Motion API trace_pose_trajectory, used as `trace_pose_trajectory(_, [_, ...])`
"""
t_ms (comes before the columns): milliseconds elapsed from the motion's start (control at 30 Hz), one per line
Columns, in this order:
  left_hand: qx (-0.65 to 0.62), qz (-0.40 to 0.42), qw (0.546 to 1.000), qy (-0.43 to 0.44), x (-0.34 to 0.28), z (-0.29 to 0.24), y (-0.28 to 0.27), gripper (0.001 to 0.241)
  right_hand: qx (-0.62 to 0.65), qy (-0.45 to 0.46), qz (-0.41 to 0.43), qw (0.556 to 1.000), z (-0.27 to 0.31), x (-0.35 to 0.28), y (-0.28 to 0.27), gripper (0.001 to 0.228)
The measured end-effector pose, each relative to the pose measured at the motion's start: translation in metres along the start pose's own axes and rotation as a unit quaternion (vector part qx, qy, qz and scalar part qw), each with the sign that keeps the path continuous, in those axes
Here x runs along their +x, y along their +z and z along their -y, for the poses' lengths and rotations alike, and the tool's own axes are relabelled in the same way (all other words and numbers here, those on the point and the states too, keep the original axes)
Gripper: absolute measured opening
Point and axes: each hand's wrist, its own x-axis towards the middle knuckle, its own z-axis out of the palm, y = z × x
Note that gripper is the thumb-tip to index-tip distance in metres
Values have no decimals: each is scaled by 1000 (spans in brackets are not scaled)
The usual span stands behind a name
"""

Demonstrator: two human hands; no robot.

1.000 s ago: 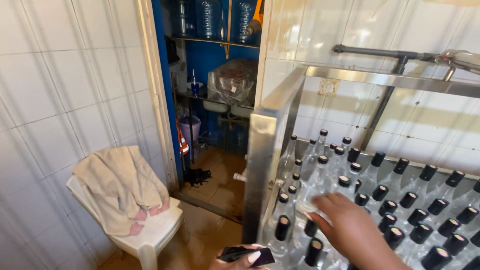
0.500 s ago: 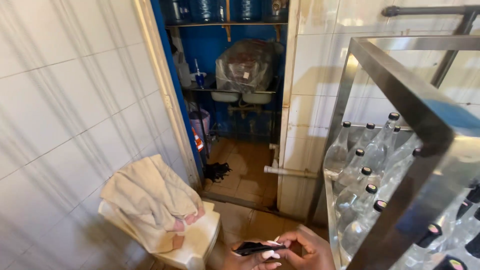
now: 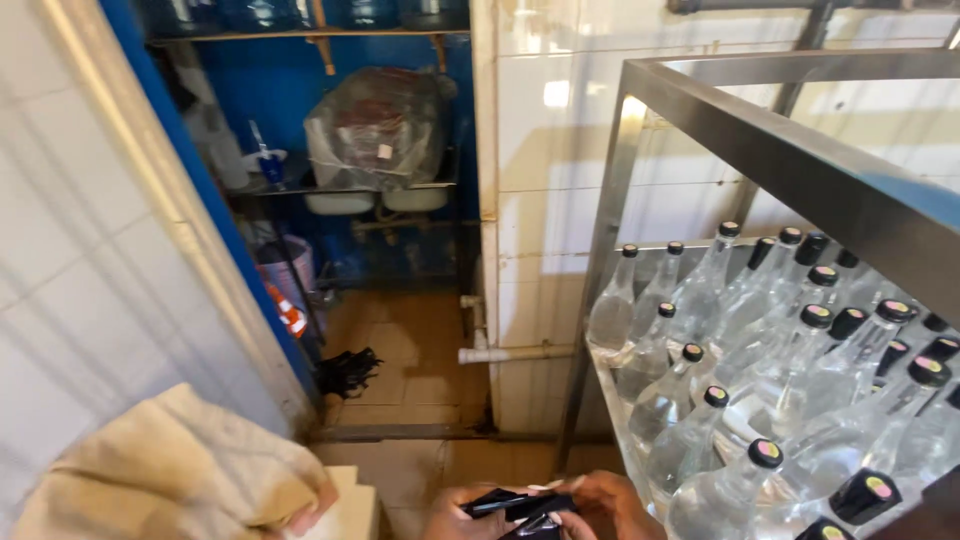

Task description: Manually placing black shrink-wrap seals onto the necks of glass bottles

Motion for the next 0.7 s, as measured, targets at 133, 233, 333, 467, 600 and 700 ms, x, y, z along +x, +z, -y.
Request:
trace_pose_trajectory(133, [-7, 139, 983, 118, 74, 35, -12, 31, -203, -167, -159, 952, 3, 16, -28, 27])
trace_pose_trajectory(233, [-161, 249, 951, 91, 105, 6, 7, 50, -149, -123, -187, 963, 51, 23, -31, 8])
trace_pose_trajectory(333, [-77, 256, 955, 130, 162, 9, 26, 31, -50, 258, -144, 954, 62, 26, -56, 27])
trace_pose_trajectory(467, [-151, 245, 949, -128, 202, -41, 43, 41, 31, 197, -116, 973, 22, -15, -126, 50])
trace_pose_trajectory(600, [-171, 253, 926, -221, 246, -78, 37, 47, -398, 157, -322, 845, 11, -99, -182, 43])
trace_pose_trajectory(700, [-118, 306, 906, -267, 271, -111, 47, 50, -626, 274, -340, 647, 84, -76, -161, 37])
